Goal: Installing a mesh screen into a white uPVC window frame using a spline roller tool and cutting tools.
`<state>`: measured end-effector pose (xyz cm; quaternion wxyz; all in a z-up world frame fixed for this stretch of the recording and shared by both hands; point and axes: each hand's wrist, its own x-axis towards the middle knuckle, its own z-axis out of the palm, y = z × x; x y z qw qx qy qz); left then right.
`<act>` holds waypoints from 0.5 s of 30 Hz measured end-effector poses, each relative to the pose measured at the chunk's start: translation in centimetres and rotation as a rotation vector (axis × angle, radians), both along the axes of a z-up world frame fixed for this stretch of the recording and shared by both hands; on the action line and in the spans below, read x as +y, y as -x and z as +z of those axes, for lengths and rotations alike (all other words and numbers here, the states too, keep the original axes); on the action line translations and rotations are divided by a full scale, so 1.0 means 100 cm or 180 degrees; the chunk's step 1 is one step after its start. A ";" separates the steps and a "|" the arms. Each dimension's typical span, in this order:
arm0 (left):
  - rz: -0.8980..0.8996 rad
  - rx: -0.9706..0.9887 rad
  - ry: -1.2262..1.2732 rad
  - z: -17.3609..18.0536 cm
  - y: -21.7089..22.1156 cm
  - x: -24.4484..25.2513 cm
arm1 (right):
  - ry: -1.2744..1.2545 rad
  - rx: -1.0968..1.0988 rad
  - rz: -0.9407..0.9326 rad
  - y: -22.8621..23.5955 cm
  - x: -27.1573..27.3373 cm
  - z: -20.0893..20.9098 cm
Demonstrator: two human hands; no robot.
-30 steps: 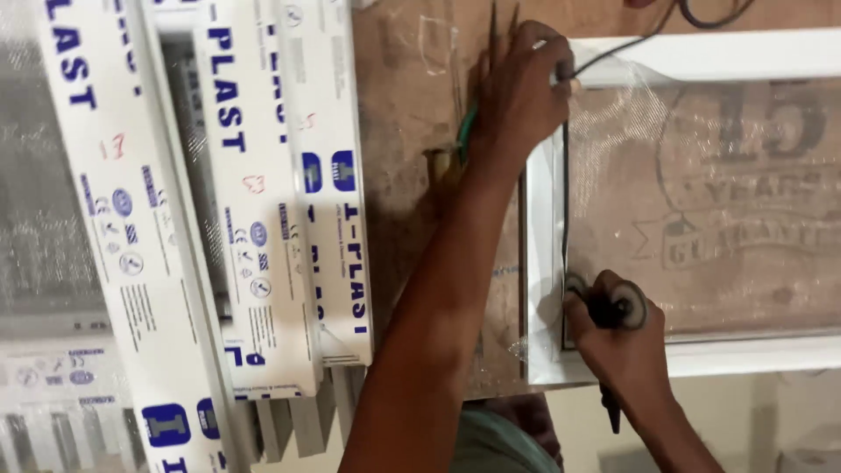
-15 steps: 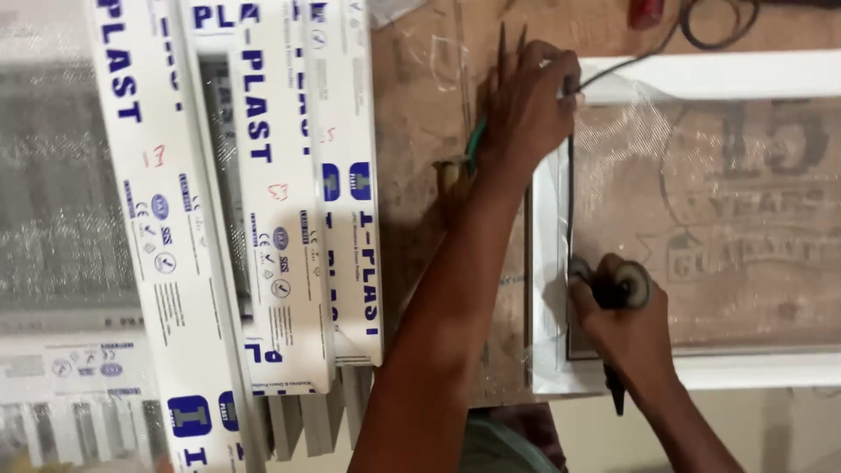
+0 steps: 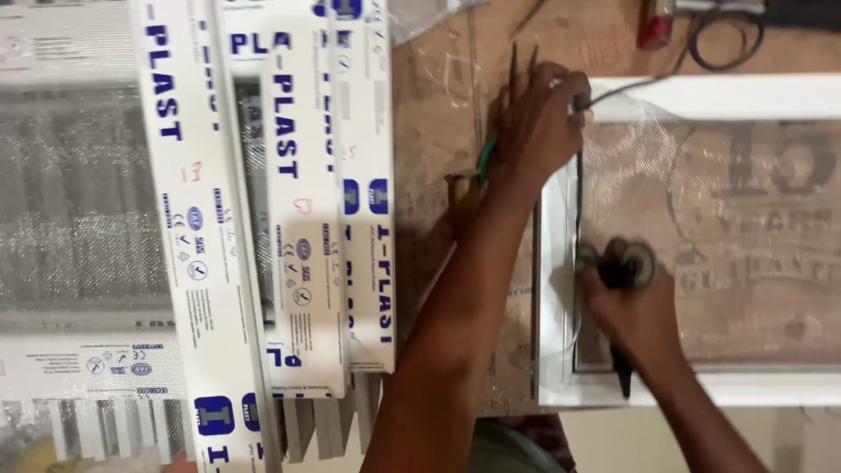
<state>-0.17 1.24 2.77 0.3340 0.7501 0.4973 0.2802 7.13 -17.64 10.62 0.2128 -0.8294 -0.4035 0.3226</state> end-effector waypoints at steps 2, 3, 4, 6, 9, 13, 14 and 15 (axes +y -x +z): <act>-0.0020 0.0128 0.0175 0.006 0.003 -0.004 | 0.0260 -0.0462 0.0304 -0.003 -0.005 -0.005; -0.0012 0.0128 0.0213 0.005 0.004 -0.006 | 0.0298 -0.0460 0.0316 0.000 0.008 0.006; -0.0031 0.0023 0.0199 0.005 0.004 -0.005 | 0.0743 -0.0390 0.0194 0.002 0.022 0.016; -0.0045 -0.0089 0.0175 -0.001 0.002 -0.003 | 0.1174 -0.0323 0.0071 0.000 0.025 0.017; -0.0066 -0.0137 -0.0085 -0.013 0.007 0.007 | -0.0112 -0.0085 0.0047 -0.007 0.012 -0.009; -0.0241 -0.0187 0.0099 -0.013 0.006 -0.003 | 0.0087 -0.0299 0.0154 -0.005 0.029 0.003; -0.0276 -0.0150 0.0212 -0.015 0.006 -0.002 | 0.0363 -0.0224 0.0036 -0.003 0.039 0.011; -0.0283 -0.0159 0.0190 -0.016 0.005 -0.001 | 0.0341 -0.0234 0.0028 -0.004 0.037 0.009</act>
